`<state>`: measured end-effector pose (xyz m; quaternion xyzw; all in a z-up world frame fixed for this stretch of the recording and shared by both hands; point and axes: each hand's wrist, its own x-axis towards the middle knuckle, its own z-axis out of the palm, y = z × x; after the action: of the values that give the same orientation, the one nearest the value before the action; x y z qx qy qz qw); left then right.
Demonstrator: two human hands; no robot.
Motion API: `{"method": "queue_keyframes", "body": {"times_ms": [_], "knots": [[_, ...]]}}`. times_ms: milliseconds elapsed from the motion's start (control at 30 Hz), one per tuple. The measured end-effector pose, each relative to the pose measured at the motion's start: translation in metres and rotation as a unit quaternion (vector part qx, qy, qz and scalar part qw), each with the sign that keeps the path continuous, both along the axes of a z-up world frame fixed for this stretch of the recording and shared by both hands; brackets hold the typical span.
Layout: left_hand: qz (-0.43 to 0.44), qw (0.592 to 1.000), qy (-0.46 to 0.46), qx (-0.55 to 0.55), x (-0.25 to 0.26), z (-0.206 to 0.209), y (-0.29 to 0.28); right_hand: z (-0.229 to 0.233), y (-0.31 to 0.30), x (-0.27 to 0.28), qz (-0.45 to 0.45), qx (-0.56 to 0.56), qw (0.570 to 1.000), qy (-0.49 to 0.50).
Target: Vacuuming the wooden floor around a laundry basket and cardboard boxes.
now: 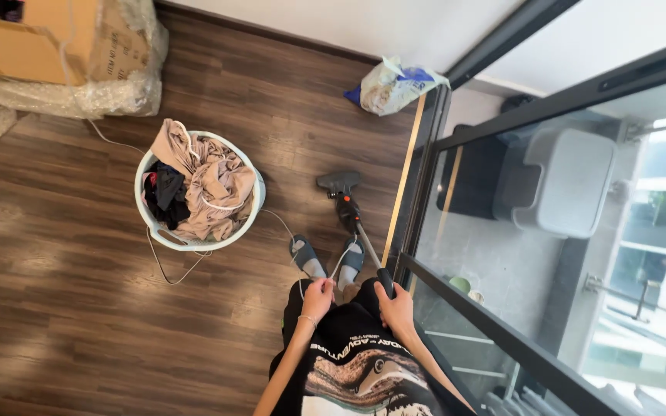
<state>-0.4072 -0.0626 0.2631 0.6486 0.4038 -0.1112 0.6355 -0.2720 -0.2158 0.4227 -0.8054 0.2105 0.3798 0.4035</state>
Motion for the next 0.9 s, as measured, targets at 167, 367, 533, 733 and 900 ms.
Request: {"method": "queue_keyframes", "body": {"times_ms": [167, 367, 533, 733, 900], "knots": [[0.012, 0.998, 0.059, 0.011, -0.012, 0.015, -0.018, -0.025, -0.002, 0.039, 0.042, 0.053, 0.998, 0.006], [0.042, 0.994, 0.094, 0.046, -0.015, 0.011, -0.025, -0.027, 0.016, 0.073, 0.048, 0.222, 0.971, 0.071], [0.064, 0.993, 0.056, 0.082, -0.015, 0.013, -0.030, -0.029, 0.008, 0.048, 0.092, 0.180, 0.977, 0.065], [0.112, 0.991, 0.012, 0.068, -0.052, -0.003, -0.031, 0.036, -0.018, 0.050, 0.164, 0.087, 0.982, 0.014], [0.125, 0.987, 0.035, 0.097, -0.069, -0.004, -0.006, 0.054, -0.024, 0.064, 0.182, 0.021, 0.983, 0.018]]}}
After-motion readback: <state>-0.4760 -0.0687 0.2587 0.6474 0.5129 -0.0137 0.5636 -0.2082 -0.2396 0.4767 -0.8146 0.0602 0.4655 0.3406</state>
